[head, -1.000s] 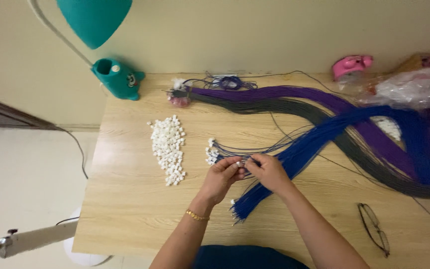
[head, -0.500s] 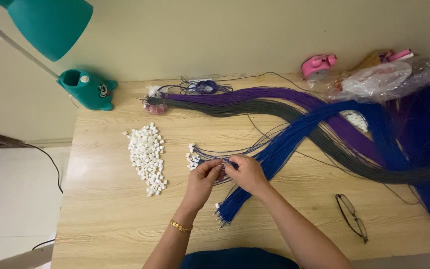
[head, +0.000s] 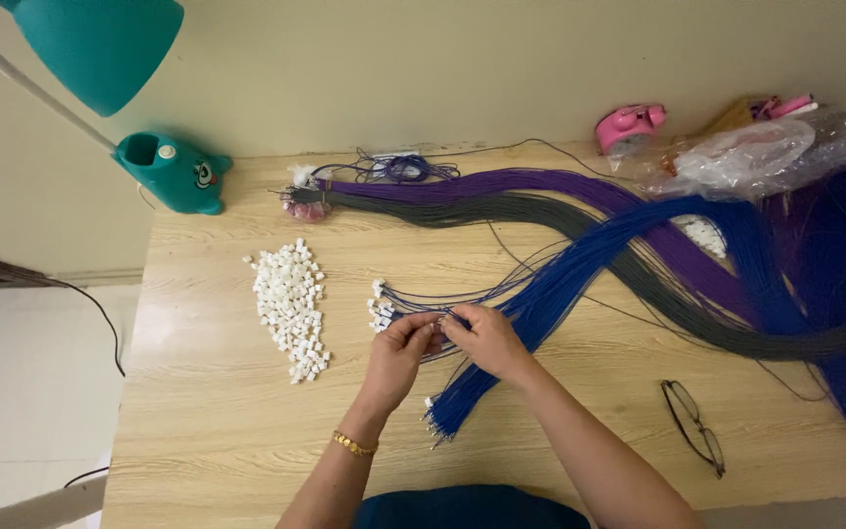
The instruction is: The person is manually attaching small white plastic connectors to the ends of bundles of blue electrical wires.
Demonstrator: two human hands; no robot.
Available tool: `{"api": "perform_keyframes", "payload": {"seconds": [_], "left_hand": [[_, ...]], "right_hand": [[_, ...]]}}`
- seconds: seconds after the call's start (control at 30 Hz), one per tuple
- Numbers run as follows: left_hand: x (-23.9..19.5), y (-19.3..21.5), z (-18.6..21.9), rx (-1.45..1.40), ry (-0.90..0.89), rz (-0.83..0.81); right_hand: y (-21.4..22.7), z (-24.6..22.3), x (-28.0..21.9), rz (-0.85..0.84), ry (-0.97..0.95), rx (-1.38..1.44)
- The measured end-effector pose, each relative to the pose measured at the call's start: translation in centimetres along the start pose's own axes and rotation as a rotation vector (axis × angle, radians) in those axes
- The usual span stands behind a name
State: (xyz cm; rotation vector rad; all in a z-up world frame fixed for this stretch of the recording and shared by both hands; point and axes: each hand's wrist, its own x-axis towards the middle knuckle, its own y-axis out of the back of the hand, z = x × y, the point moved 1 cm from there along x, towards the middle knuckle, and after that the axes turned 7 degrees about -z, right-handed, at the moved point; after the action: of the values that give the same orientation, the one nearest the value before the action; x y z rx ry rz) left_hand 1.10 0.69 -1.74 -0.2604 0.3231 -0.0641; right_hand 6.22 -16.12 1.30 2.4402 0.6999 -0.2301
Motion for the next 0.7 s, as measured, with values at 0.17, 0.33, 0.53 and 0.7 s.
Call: {"api": "perform_keyframes", "payload": {"seconds": [0.17,0.33,0.53,0.7], "left_hand": [[0.8,0.5,-2.0,0.034,0.001,-0.001],[0.5,0.5,-2.0,0.108,0.006,0.020],[2.1,3.0,-4.6,0.190,-0.013,0.033],[1.4,6.4,-5.2,0.729,-0.222,0.317]], "right_hand": [[0.1,-1.2,-0.4,-0.042,0.011,0.090],[-0.3,-0.9,-0.4,-0.027,0.071,-0.015],[-2.4,2.4,0.9,-0.001,0.100,-0.032],[-1.9,2.7,1.2,0.162,0.136,-0.012]]}}
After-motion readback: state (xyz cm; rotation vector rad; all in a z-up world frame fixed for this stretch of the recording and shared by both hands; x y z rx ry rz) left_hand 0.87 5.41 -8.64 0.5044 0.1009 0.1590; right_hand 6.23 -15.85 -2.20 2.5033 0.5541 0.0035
